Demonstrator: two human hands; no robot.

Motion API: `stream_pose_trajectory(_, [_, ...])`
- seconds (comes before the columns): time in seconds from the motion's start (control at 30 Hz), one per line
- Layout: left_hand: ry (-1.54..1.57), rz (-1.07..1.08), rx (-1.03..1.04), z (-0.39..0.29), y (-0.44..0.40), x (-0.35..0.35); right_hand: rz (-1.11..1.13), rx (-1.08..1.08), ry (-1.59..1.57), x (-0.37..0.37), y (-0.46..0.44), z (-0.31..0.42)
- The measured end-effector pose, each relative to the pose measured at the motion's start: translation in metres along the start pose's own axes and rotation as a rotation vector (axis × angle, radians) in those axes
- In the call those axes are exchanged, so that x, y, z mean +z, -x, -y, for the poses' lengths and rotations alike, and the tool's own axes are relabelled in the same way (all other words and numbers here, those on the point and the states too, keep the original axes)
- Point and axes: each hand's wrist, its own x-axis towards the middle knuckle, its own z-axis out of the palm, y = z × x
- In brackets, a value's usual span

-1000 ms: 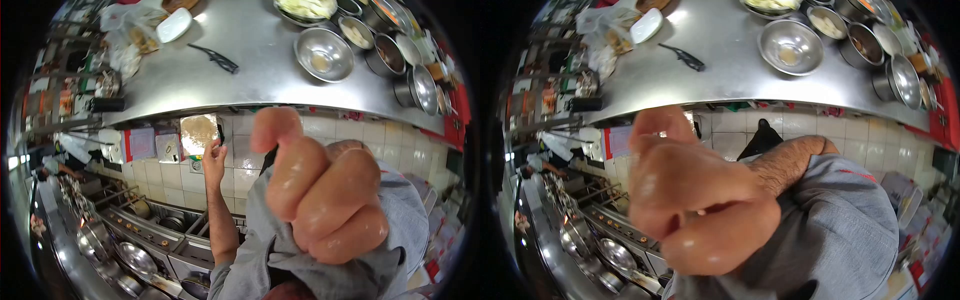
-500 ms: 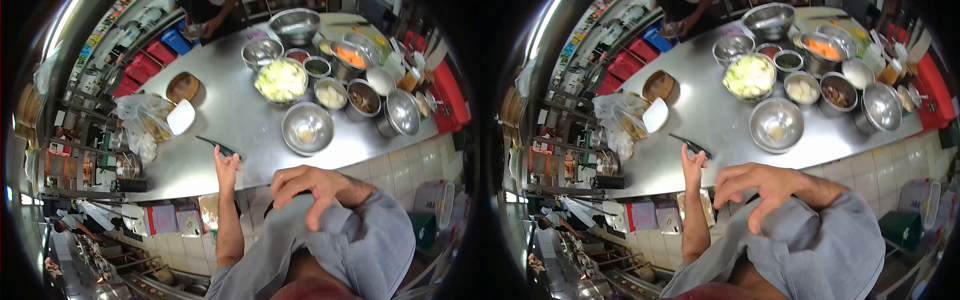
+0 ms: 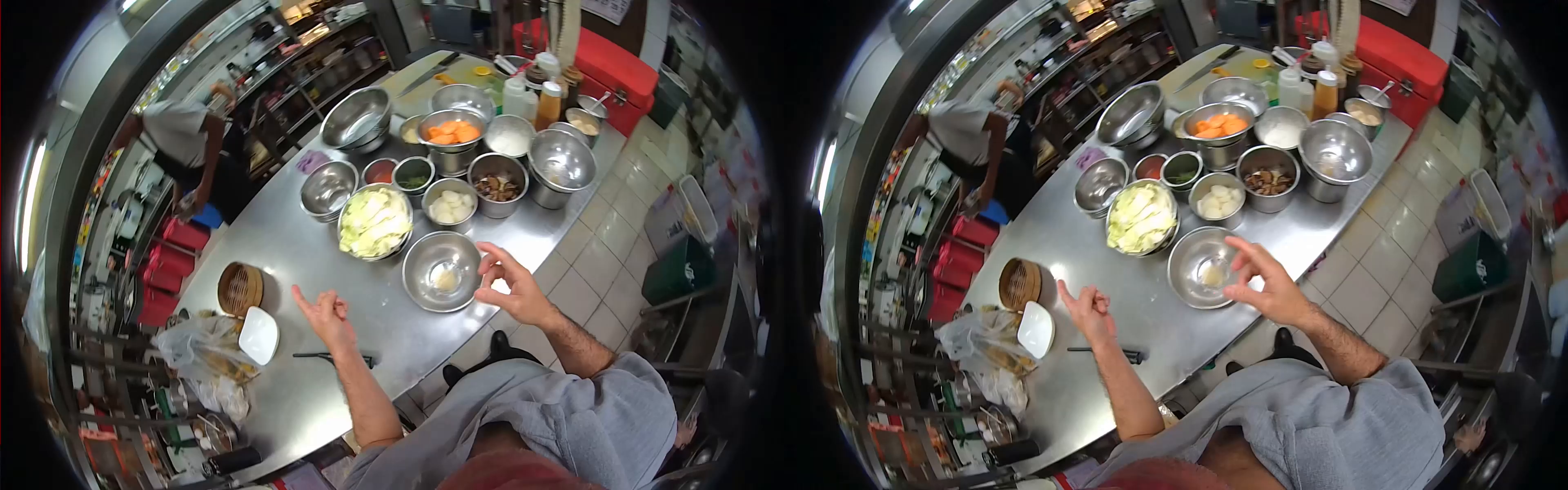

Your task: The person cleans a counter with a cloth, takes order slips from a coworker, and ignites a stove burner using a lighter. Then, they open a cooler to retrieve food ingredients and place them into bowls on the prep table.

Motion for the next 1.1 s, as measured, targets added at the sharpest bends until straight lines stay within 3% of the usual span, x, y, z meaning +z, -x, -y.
stream_pose_trajectory(0.13, [0.071, 0.114, -0.034, 0.019, 0.03, 0.08, -0.356, -0.017, 0.184, -0.074, 0.032, -0.001])
stream_pose_trajectory(0.2, [0.03, 0.333, -0.051, 0.028, 0.042, 0.122, -0.576, -0.024, 0.096, -0.118, 0.052, 0.006])
stream_pose_trajectory(0.33, [0.119, 0.448, 0.052, 0.052, 0.073, 0.213, -0.843, -0.082, 0.071, -0.229, 0.107, -0.004])
stream_pose_trajectory(0.5, [0.149, 0.096, 0.323, 0.073, 0.095, 0.309, -0.96, -0.02, 0.208, -0.35, 0.179, 0.002])
stream_pose_trajectory(0.63, [0.277, -0.09, 0.39, 0.062, 0.093, 0.34, -1.044, -0.009, 0.275, -0.433, 0.21, -0.002])
stream_pose_trajectory(0.73, [0.115, -0.182, 0.53, 0.075, 0.108, 0.373, -1.143, -0.011, 0.246, -0.473, 0.201, -0.007])
stream_pose_trajectory(0.93, [-0.05, 0.115, 0.399, 0.181, 0.154, 0.478, -0.881, 0.046, 0.143, -0.523, 0.132, -0.033])
stream_pose_trajectory(1.1, [-0.015, 0.529, 0.097, 0.282, 0.192, 0.615, -0.663, -0.001, 0.626, -0.6, 0.087, -0.027])
